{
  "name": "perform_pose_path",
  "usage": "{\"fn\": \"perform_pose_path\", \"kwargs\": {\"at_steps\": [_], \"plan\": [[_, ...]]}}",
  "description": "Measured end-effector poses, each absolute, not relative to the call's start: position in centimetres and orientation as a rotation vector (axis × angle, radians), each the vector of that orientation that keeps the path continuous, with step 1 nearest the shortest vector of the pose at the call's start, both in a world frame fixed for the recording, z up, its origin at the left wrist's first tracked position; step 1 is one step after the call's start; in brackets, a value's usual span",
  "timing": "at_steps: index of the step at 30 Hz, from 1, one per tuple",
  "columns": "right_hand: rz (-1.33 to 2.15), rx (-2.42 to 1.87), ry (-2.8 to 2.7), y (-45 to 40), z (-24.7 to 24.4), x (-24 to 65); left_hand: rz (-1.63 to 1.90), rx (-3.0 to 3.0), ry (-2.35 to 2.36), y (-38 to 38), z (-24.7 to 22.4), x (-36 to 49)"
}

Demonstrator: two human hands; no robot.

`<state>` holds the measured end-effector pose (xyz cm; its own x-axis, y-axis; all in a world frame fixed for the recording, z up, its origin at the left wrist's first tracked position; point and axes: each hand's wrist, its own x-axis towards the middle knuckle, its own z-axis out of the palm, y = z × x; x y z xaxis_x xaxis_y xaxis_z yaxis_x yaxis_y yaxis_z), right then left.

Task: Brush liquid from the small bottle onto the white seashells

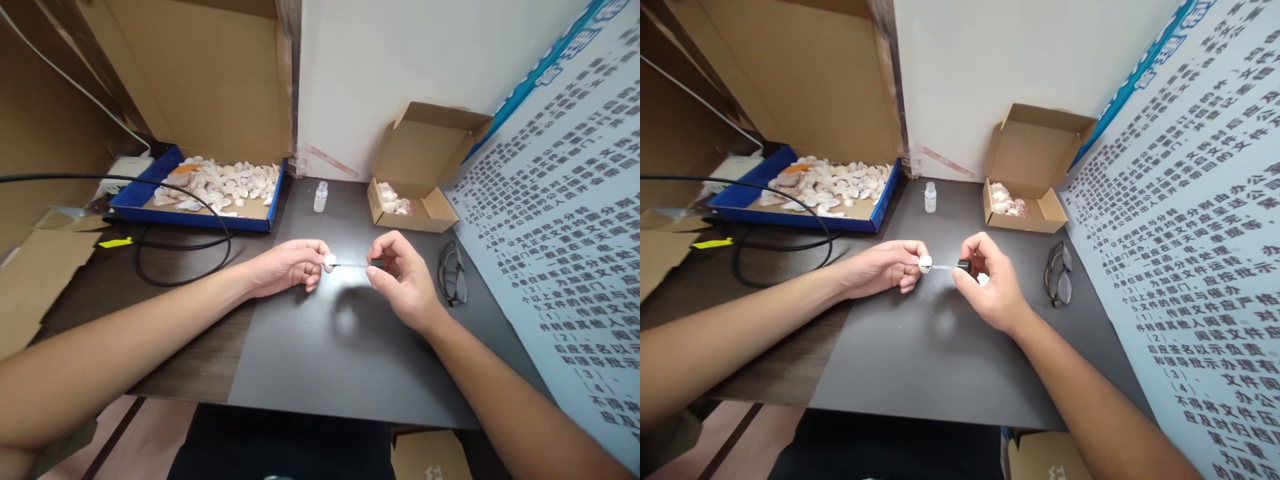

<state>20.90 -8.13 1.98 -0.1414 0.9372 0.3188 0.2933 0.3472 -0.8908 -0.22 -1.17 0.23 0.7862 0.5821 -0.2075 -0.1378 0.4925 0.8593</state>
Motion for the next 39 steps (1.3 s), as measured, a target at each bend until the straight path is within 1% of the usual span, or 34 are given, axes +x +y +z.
{"fn": "perform_pose_path", "kwargs": {"at_steps": [6, 12, 19, 26, 31, 39], "plan": [[0.741, -1.224, -1.668, -8.10, 1.81, 20.99, 0.463, 0.969, 0.539, -1.25, 0.36, -0.19], [0.846, -1.139, -1.629, -8.13, 1.82, 21.06, 0.448, 0.990, 0.541, -1.31, 0.44, -0.18], [0.725, -1.185, -1.702, -8.24, 1.86, 21.07, 0.412, 1.042, 0.566, -1.43, 0.56, -0.19], [0.788, -1.121, -1.612, -8.01, 1.43, 21.16, 0.415, 1.040, 0.579, -1.52, 0.66, -0.20], [0.769, -1.071, -1.548, -8.05, 1.74, 20.98, 0.410, 1.051, 0.578, -1.56, 0.72, -0.15], [0.839, -1.119, -1.634, -8.23, 2.12, 20.85, 0.411, 1.045, 0.597, -1.68, 0.87, -0.15]]}}
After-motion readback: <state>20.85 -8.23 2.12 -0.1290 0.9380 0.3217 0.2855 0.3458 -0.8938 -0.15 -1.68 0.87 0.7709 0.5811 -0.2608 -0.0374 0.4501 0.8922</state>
